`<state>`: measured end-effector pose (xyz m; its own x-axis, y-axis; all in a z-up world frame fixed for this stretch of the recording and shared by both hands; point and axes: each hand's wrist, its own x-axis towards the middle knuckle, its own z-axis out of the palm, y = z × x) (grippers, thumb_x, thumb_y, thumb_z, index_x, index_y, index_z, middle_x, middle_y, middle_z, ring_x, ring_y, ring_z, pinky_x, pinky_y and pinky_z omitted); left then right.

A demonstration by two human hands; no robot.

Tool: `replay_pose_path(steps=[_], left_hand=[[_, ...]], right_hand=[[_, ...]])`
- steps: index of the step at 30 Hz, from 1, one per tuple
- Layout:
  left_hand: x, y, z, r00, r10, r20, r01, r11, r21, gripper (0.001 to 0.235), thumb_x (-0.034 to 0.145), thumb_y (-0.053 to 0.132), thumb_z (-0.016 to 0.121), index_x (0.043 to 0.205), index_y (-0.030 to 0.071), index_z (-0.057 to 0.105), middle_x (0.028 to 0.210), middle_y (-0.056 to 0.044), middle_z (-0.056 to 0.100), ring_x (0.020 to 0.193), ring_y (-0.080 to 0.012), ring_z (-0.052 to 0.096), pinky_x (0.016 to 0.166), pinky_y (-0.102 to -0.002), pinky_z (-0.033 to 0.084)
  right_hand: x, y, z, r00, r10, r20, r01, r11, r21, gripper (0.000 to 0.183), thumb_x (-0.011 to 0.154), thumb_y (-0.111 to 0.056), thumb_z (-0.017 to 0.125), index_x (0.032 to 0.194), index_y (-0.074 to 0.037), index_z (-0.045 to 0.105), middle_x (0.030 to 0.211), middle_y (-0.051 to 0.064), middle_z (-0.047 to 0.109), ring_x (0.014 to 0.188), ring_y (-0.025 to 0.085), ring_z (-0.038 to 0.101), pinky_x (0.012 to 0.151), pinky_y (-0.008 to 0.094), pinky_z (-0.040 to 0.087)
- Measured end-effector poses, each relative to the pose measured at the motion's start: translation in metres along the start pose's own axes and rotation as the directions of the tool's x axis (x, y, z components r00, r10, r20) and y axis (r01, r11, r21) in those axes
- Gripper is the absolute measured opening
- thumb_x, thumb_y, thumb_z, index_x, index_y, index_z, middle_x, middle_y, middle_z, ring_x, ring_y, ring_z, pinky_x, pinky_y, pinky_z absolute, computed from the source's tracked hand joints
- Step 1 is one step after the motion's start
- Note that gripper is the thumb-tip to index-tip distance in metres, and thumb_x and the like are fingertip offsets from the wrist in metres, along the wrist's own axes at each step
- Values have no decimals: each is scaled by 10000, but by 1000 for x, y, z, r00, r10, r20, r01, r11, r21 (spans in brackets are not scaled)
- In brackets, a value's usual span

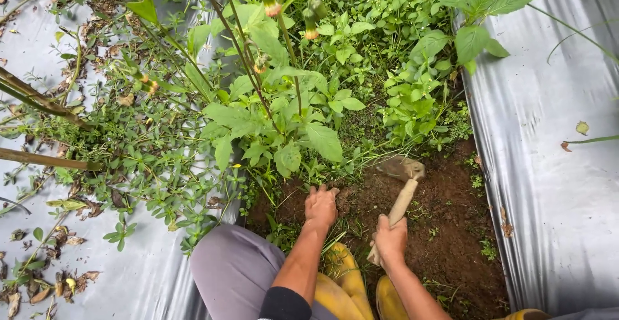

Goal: Using a hand hoe to clear weeds from a soil patch between plastic-covered planting beds.

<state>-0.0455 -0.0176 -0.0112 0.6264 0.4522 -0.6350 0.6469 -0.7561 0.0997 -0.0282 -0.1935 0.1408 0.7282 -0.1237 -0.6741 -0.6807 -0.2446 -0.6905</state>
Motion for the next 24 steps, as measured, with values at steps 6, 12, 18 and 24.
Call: replay_pose_path(steps=[6, 12, 18, 24], left_hand=[[12, -3, 16, 994, -20, 111, 3, 989, 149, 786, 1031, 44, 377, 1602, 547, 177, 1743, 79, 94, 1594, -267, 144, 1077, -283, 438], [-5, 5, -8, 998, 51, -42, -47, 994, 100, 641, 942, 132, 652, 1431, 523, 517, 1495, 75, 453, 1407, -254, 381, 1009, -357, 470], [-14, 1, -23, 999, 33, 12, -34, 998, 54, 714, 960, 141, 657, 1524, 503, 412, 1663, 49, 306, 1549, -311, 257, 1196, -386, 351], [9, -3, 19, 988, 138, -71, -125, 979, 160, 694, 892, 22, 499, 1401, 494, 505, 1449, 47, 439, 1304, -244, 392, 901, -326, 458]], right_hand=[[-17, -14, 0, 982, 103, 161, -82, 988, -129, 162, 1032, -157, 532, 1148, -46, 507, 745, 73, 513, 512, 173, 474, 395, 303, 462], [-3, -1, -5, 973, 110, 201, -49, 957, -286, 198, 1020, -182, 533, 1162, -49, 496, 784, 91, 532, 562, 193, 526, 420, 329, 517], [-10, -9, 3, 988, 105, 115, -87, 985, -149, 245, 1045, -172, 510, 1236, -20, 482, 824, 111, 559, 548, 190, 513, 426, 301, 494], [-4, 16, 0, 970, 91, 227, -37, 972, -232, 148, 1015, -175, 526, 1082, -53, 476, 761, 85, 505, 540, 193, 496, 402, 334, 474]])
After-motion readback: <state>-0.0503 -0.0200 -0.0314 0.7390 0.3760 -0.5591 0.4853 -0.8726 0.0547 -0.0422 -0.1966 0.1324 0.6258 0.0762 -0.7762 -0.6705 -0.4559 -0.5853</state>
